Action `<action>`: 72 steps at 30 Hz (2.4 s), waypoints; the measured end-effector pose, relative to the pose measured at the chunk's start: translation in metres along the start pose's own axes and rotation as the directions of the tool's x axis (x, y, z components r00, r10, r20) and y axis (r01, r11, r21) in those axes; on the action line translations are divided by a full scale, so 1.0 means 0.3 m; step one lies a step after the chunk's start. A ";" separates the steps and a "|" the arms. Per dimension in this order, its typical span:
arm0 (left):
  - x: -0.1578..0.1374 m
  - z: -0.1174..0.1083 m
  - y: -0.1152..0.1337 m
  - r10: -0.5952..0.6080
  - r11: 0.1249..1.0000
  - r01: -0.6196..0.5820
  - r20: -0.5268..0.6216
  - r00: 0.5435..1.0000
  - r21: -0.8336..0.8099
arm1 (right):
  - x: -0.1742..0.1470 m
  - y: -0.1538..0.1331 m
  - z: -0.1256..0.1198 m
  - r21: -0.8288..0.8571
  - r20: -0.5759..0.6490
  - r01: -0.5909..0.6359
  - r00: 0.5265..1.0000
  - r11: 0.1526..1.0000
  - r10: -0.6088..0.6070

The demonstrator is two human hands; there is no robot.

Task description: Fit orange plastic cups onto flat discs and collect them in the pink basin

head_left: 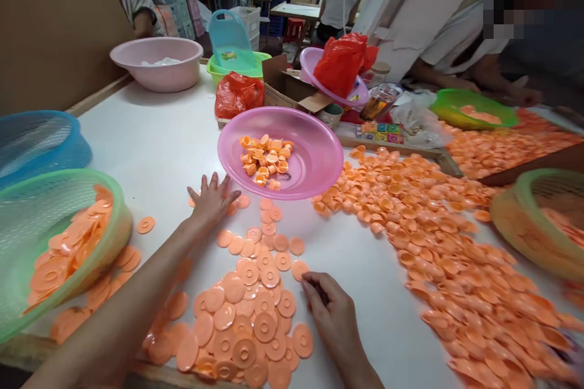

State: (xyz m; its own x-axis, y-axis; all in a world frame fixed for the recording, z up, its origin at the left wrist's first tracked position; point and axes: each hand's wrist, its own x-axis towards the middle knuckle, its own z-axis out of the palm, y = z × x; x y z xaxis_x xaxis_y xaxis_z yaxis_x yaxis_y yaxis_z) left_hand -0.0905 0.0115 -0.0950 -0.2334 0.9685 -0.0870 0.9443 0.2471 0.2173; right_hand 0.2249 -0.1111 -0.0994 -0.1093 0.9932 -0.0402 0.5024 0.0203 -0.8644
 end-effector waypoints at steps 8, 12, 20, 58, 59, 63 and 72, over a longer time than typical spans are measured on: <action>-0.204 0.148 0.237 0.550 0.835 -0.550 0.025 0.835 0.027 | 0.094 -0.027 -0.043 -0.379 0.114 0.387 0.921 0.841 -0.373; -0.366 0.127 0.224 0.678 0.735 -0.678 0.011 0.735 0.015 | 0.038 -0.010 -0.073 -0.423 0.164 0.367 0.930 0.828 -0.328; -0.563 0.101 0.033 0.731 0.675 -0.725 0.010 0.682 0.140 | 0.158 0.060 -0.153 -0.378 -0.065 0.308 0.932 0.873 -0.357; -0.334 0.141 0.432 0.456 0.778 -0.388 0.020 0.890 -0.495 | 0.082 0.125 -0.262 -0.129 -0.289 -0.081 0.956 0.988 0.041; -0.341 0.123 0.412 0.449 0.792 -0.363 0.067 0.891 -0.490 | 0.091 0.121 -0.264 -0.105 -0.271 -0.105 0.960 0.989 0.074; -0.367 0.064 0.339 0.418 0.832 -0.286 0.198 0.886 -0.476 | 0.120 0.092 -0.259 0.106 -0.146 -0.203 0.965 0.973 0.217; -0.276 0.111 0.434 0.404 0.846 -0.361 0.031 0.914 -0.392 | 0.154 -0.007 -0.160 0.327 -0.083 -0.262 0.949 0.908 0.303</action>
State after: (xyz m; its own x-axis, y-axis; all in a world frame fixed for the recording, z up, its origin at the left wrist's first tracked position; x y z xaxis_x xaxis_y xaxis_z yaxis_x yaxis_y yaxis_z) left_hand 0.0596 -0.0376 -0.0920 0.1752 0.9843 -0.0218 0.7925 -0.1278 0.5964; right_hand 0.2599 -0.0598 -0.0755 0.1199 0.9585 -0.2587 0.2045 -0.2788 -0.9383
